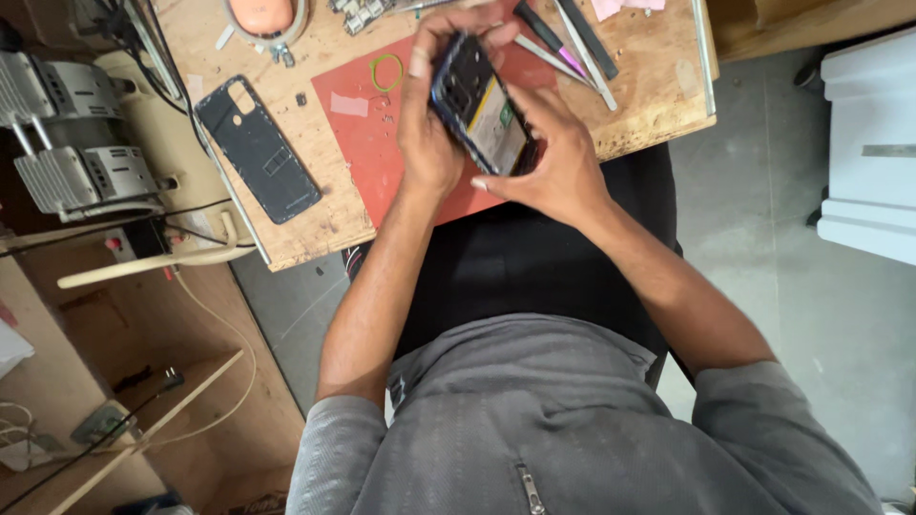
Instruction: The person disassembles a smartphone by removing screws and prying open the back cover. They then separate the internal components from the frame and place the parts on the workbench.
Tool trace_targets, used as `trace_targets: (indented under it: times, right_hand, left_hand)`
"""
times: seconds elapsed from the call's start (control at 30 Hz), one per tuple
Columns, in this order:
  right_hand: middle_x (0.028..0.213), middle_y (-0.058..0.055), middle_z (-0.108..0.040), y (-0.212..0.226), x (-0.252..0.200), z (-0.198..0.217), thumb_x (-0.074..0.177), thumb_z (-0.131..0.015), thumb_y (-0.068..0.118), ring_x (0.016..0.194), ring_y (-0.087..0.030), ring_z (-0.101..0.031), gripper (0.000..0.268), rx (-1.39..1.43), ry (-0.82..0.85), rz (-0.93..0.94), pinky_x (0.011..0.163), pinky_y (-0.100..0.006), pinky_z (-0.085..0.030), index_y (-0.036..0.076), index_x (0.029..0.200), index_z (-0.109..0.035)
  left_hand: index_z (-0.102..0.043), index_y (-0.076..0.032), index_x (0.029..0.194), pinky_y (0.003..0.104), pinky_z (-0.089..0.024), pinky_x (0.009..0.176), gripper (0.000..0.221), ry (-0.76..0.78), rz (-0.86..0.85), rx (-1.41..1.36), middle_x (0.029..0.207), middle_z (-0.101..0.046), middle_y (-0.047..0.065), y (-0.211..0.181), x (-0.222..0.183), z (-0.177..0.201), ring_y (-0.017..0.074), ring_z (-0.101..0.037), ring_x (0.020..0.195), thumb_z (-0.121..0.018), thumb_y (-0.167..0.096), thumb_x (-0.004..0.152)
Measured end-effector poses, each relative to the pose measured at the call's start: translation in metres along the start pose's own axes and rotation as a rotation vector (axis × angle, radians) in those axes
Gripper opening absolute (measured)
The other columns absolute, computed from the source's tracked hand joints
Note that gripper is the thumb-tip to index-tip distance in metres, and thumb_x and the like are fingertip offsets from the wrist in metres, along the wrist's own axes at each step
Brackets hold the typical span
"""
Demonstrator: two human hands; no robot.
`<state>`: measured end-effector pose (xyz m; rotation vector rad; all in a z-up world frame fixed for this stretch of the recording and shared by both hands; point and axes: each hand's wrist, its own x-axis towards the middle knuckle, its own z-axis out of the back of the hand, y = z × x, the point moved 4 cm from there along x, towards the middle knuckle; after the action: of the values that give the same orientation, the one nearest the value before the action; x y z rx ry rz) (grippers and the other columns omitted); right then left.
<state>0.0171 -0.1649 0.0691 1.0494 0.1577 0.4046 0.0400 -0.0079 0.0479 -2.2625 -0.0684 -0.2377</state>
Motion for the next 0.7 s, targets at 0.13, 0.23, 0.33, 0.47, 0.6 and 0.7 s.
trace_targets:
  times: [0.13,0.23,0.33,0.47,0.6,0.7]
  right_hand:
    - [0.134,-0.014,-0.058,0.001,0.007,-0.002,0.071,-0.1,0.031,0.12,-0.028,-0.063,0.097,-0.148,-0.051,0.016,0.098,-0.038,-0.055,-0.003,0.148,-0.052]
    - [0.131,-0.016,-0.058,0.001,0.012,-0.006,0.071,-0.101,0.035,0.118,-0.03,-0.064,0.098,-0.227,-0.023,-0.008,0.097,-0.04,-0.055,-0.004,0.147,-0.051]
    - [0.135,-0.017,-0.06,-0.001,0.02,-0.001,0.077,-0.098,0.032,0.121,-0.028,-0.065,0.094,-0.155,0.048,-0.005,0.097,-0.036,-0.058,-0.003,0.149,-0.051]
    - [0.132,-0.012,-0.071,-0.018,0.03,0.014,0.084,-0.089,0.026,0.117,-0.021,-0.07,0.079,0.079,0.234,-0.166,0.098,-0.037,-0.059,0.0,0.151,-0.053]
    - [0.138,-0.016,-0.067,-0.027,0.045,0.026,0.101,-0.068,0.005,0.122,-0.02,-0.067,0.065,0.423,0.335,-0.062,0.104,-0.037,-0.056,-0.002,0.159,-0.04]
    - [0.137,-0.016,-0.068,-0.035,0.05,0.026,0.111,-0.052,-0.003,0.119,-0.02,-0.07,0.051,0.511,0.308,-0.083,0.105,-0.034,-0.059,-0.001,0.161,-0.041]
  left_hand:
    - [-0.03,-0.007,0.162,0.046,-0.046,0.118,0.069,-0.074,0.048,-0.222,0.154,-0.052,0.02,0.017,-0.015,0.003,0.0313,-0.056,0.14,-0.024,-0.058,0.117]
    - [-0.025,-0.007,0.163,0.049,-0.045,0.122,0.069,-0.125,0.086,-0.355,0.156,-0.049,0.021,0.028,-0.015,0.012,0.034,-0.054,0.142,-0.02,-0.057,0.116]
    - [-0.032,-0.006,0.161,0.05,-0.046,0.12,0.07,-0.133,0.061,-0.397,0.153,-0.051,0.022,0.033,-0.014,0.02,0.035,-0.056,0.14,-0.019,-0.058,0.116]
    - [-0.043,0.001,0.156,0.048,-0.05,0.119,0.078,-0.168,0.114,-0.444,0.15,-0.056,0.022,0.037,-0.014,0.033,0.0339,-0.059,0.137,-0.022,-0.061,0.113]
    - [-0.051,0.002,0.147,0.049,-0.054,0.111,0.07,-0.334,0.123,-0.368,0.139,-0.063,0.022,0.037,-0.015,0.056,0.034,-0.065,0.126,-0.03,-0.057,0.116]
    - [-0.055,0.001,0.142,0.047,-0.055,0.106,0.07,-0.267,0.098,-0.337,0.134,-0.068,0.022,0.03,-0.014,0.065,0.0326,-0.068,0.119,-0.031,-0.058,0.114]
